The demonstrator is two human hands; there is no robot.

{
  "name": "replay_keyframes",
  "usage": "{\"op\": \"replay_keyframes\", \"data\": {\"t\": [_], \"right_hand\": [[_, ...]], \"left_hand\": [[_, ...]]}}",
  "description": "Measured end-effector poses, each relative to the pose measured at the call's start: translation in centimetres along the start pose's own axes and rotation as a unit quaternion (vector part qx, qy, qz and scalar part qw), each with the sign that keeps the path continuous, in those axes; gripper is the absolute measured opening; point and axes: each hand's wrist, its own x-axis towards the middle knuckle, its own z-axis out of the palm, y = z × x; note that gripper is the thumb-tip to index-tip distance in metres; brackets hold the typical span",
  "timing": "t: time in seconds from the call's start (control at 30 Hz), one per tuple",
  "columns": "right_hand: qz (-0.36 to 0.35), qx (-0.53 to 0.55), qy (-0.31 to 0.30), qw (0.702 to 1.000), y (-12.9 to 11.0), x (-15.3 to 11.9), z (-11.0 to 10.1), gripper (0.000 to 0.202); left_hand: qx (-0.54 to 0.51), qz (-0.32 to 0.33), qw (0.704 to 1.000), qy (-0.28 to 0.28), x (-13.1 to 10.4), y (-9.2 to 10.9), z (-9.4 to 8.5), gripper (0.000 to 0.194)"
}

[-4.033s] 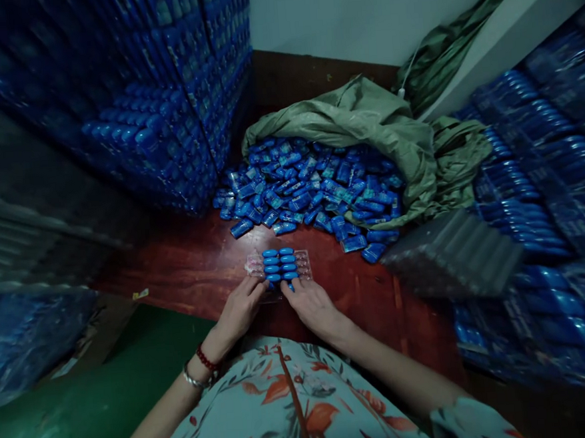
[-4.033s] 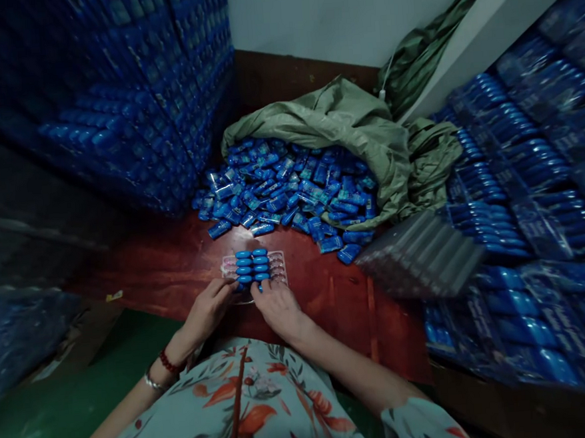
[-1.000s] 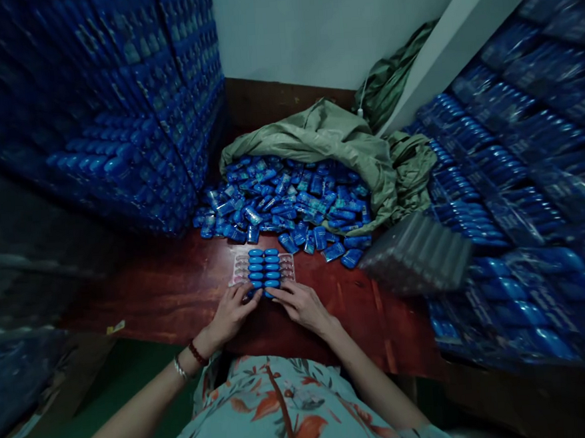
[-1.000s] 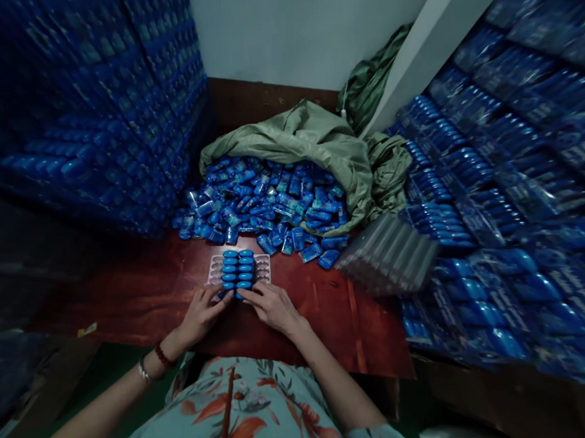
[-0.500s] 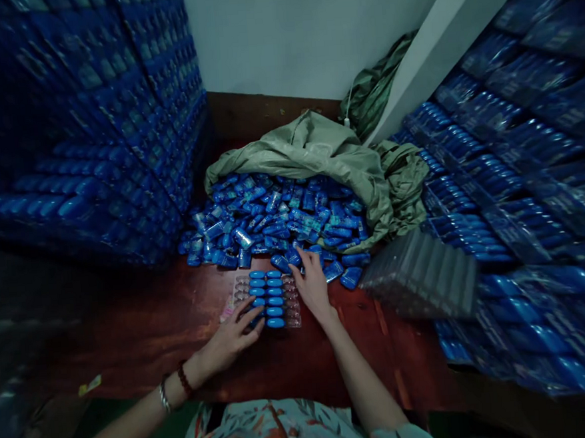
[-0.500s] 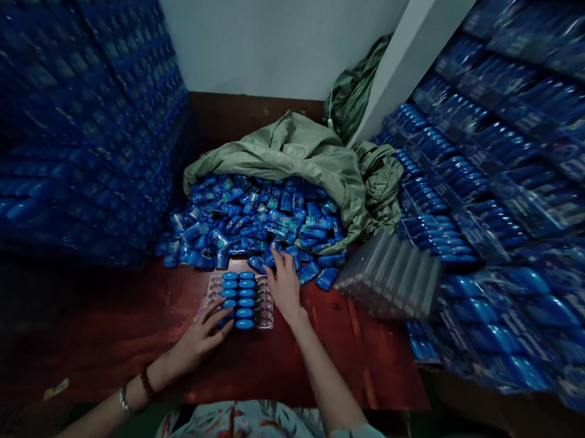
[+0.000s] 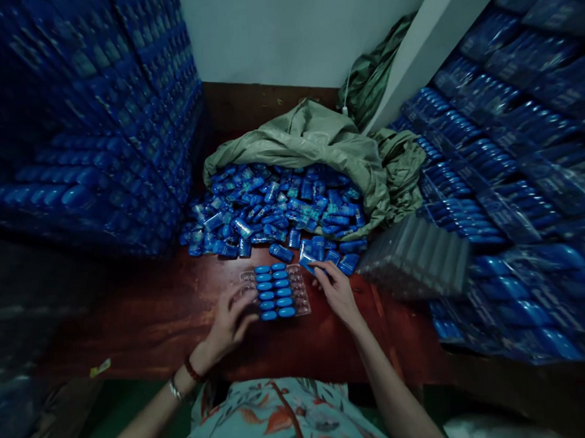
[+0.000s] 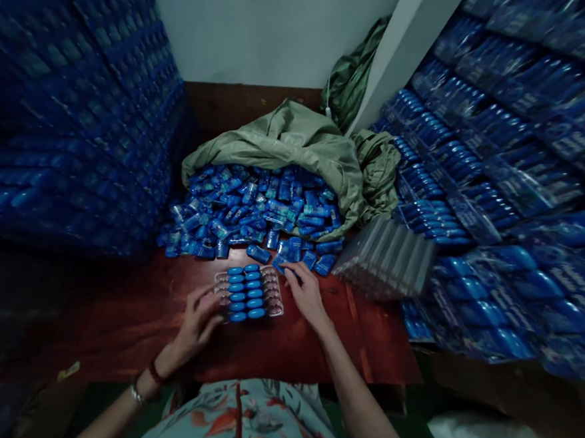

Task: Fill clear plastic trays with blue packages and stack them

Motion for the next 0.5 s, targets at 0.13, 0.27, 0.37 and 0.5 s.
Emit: {"op": "replay_keyframes", "data": {"t": [0.13, 0.27, 0.37, 0.5], "right_hand": [[0.105, 0.124, 0.051, 0.985, 1.5, -4.4, -0.1, 0.041], [0.131, 0.181, 0.110, 0.968, 3.2, -5.3, 1.2, 0.041], [0.118, 0.200, 0.127, 0.964, 3.5, -3.3, 1.9, 0.041], [0.110, 0.216, 0.108, 0.964, 3.8, -0.4, 2.4, 0.049]], "left_hand": [[-0.022, -0.145, 0.981, 0.127, 3.7, -2.4, -0.7, 0.024], [-0.021, -0.068, 0.997, 0.007, 9.3, -4.2, 0.6, 0.024], [0.032, 0.055, 0.978, -0.196, 13.3, -4.5, 2.7, 0.024], [0.075, 0.103, 0.962, -0.242, 16.3, -4.6, 5.1, 0.020]]}}
